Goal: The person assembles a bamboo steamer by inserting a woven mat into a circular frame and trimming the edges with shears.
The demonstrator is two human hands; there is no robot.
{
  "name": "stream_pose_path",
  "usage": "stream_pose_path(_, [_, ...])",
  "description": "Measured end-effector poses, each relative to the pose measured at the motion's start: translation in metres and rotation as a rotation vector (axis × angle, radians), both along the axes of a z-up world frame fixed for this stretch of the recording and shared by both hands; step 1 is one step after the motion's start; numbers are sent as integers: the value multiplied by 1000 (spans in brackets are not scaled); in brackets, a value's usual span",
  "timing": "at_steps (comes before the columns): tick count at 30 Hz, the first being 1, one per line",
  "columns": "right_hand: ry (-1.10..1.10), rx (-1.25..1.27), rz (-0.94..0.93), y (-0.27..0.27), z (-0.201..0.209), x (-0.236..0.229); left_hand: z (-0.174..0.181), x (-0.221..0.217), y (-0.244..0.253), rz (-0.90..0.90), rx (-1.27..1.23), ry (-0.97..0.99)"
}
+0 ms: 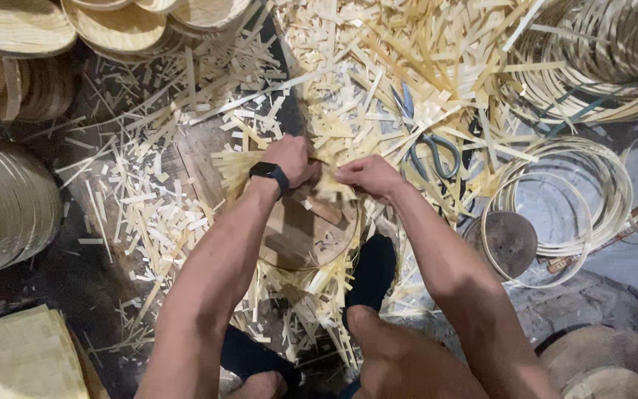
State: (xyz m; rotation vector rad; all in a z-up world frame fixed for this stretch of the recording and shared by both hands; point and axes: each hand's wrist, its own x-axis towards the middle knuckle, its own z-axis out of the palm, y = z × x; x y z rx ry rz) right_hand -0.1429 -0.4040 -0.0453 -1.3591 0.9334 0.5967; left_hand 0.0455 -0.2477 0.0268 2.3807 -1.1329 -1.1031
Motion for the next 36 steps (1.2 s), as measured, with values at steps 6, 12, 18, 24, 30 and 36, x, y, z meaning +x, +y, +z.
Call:
stream_pose_path(6, [59, -418, 58, 32, 37, 25, -9, -4, 1, -16, -14, -28])
stream_pose_path(12, [8, -551, 3, 45, 36, 18, -24, -13, -2, -39, 59, -62])
stream_pose_path(18, [-590, -1027, -126, 68, 70, -23, -3, -78, 53, 491, -228, -534])
stream_pose_path(24, [-938, -927, 682, 96, 94, 16, -4, -168, 96, 977, -154, -412])
stream_pose_path(30, [-961, -818, 568, 98, 109, 31, 7, -151, 98, 1057, -437, -350])
stream_pose_path(36, [-867, -856, 386, 125, 84, 4, 3, -150, 118, 935, -471, -365])
